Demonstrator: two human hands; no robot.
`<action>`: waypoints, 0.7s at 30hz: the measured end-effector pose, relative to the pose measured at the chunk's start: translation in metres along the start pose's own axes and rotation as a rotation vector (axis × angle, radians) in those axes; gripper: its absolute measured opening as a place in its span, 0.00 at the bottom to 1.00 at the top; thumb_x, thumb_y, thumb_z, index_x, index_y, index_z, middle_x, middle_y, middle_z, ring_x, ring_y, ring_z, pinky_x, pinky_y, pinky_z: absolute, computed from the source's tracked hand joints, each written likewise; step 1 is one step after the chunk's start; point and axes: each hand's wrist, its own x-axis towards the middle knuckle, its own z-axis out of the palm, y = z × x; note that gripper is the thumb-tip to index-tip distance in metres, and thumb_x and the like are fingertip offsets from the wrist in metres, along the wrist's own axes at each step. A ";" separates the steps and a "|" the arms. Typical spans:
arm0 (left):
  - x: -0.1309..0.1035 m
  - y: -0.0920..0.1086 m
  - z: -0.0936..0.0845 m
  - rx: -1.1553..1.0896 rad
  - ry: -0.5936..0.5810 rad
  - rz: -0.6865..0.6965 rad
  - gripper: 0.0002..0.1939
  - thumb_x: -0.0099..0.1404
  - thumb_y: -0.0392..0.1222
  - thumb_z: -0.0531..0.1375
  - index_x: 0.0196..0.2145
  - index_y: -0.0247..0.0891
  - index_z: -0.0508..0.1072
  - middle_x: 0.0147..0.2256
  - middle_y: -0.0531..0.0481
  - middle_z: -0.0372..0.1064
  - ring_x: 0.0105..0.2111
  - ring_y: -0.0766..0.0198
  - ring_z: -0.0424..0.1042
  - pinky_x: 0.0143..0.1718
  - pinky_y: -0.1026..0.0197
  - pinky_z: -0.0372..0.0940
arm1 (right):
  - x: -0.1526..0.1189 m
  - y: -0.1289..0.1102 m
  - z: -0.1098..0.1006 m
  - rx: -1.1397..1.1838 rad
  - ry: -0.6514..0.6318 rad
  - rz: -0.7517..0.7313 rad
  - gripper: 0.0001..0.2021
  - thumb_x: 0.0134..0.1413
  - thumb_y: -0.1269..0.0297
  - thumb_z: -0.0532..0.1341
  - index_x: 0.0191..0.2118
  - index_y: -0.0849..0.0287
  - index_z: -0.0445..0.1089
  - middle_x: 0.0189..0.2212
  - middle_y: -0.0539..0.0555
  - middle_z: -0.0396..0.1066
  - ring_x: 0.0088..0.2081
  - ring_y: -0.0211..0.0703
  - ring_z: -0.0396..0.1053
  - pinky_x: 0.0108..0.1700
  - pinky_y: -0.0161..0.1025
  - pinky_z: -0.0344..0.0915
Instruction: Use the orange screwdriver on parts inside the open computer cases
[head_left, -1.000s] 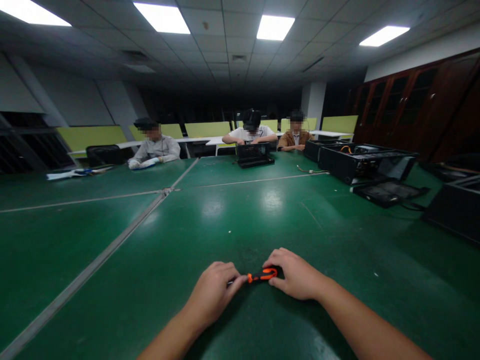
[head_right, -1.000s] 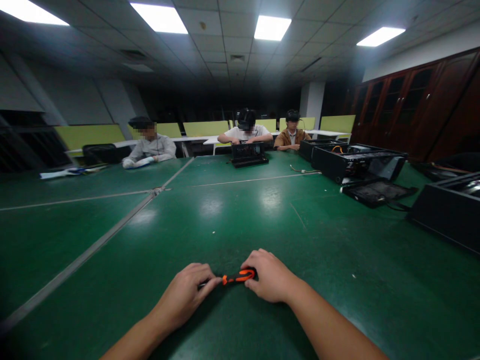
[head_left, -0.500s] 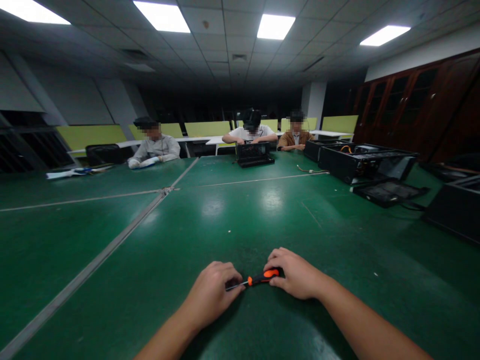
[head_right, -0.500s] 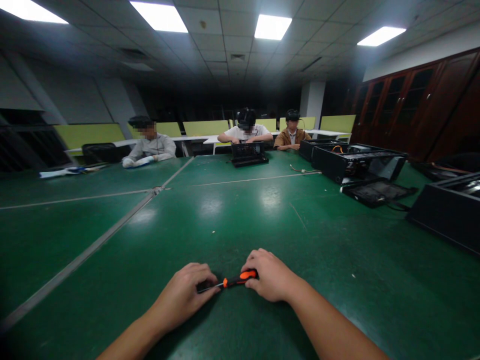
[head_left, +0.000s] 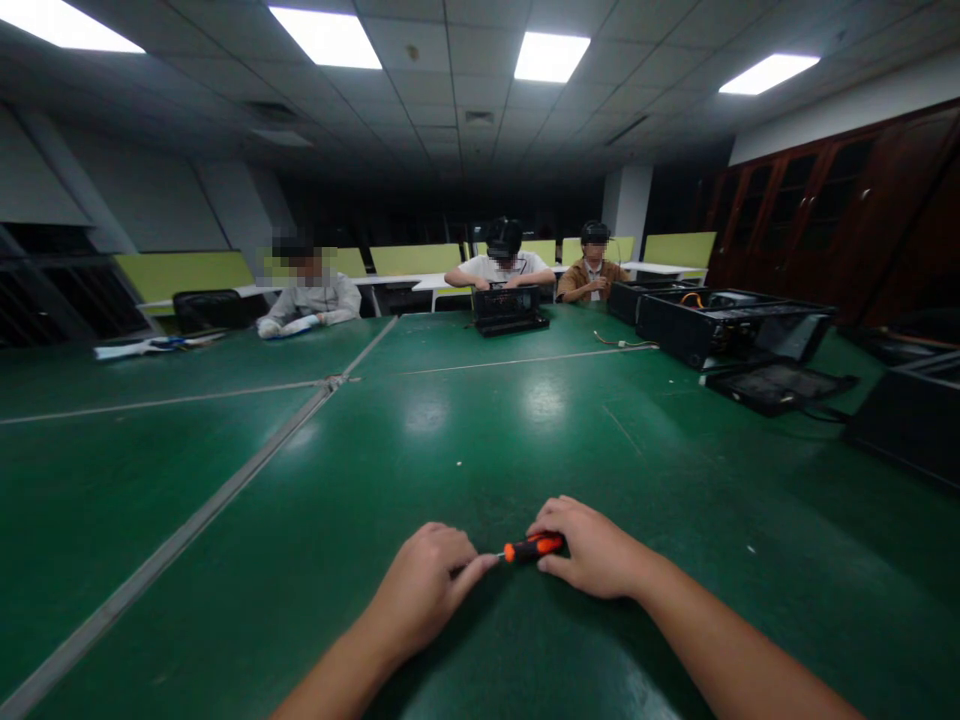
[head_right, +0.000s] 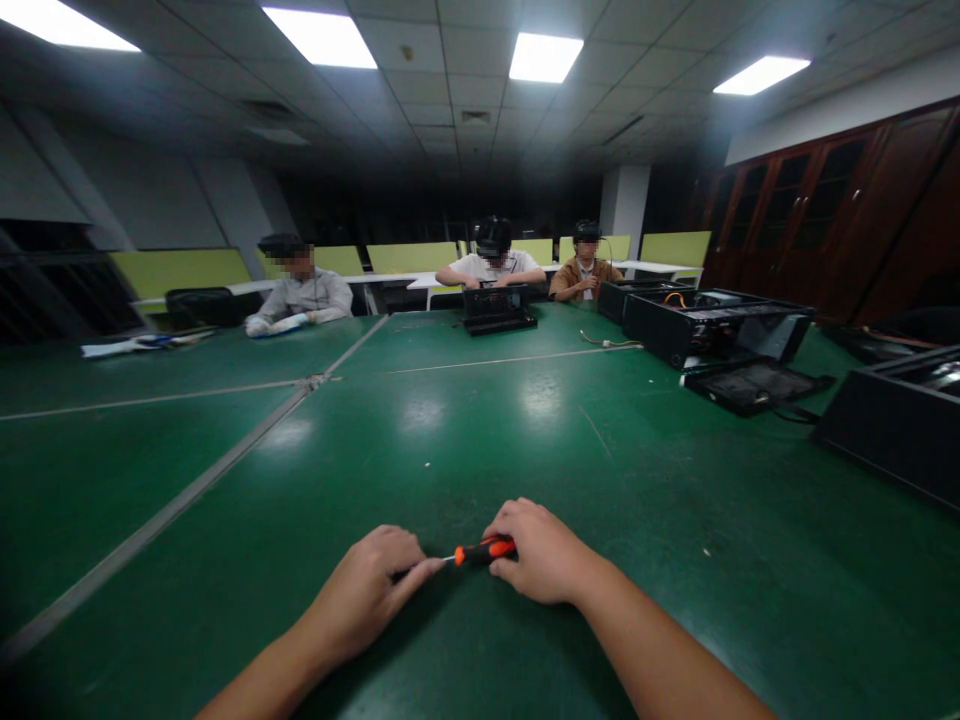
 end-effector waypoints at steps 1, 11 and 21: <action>0.000 0.000 0.002 0.014 0.002 0.024 0.24 0.73 0.50 0.51 0.23 0.38 0.71 0.22 0.52 0.70 0.26 0.64 0.68 0.39 0.59 0.61 | 0.000 0.001 0.000 0.000 0.003 0.000 0.15 0.51 0.66 0.67 0.46 0.55 0.76 0.43 0.54 0.73 0.46 0.48 0.67 0.51 0.41 0.63; -0.001 0.004 -0.005 -0.123 -0.011 -0.010 0.17 0.71 0.48 0.54 0.30 0.39 0.75 0.27 0.50 0.72 0.31 0.61 0.69 0.39 0.59 0.61 | 0.000 0.000 0.000 0.003 -0.007 -0.002 0.12 0.57 0.66 0.64 0.47 0.54 0.75 0.44 0.54 0.72 0.48 0.48 0.66 0.54 0.41 0.61; -0.003 0.005 -0.012 -0.136 -0.011 -0.051 0.19 0.69 0.51 0.55 0.27 0.38 0.73 0.26 0.50 0.70 0.30 0.61 0.68 0.37 0.59 0.62 | -0.001 -0.001 -0.002 0.024 -0.015 0.007 0.10 0.56 0.68 0.64 0.45 0.54 0.75 0.43 0.54 0.72 0.48 0.48 0.66 0.53 0.41 0.61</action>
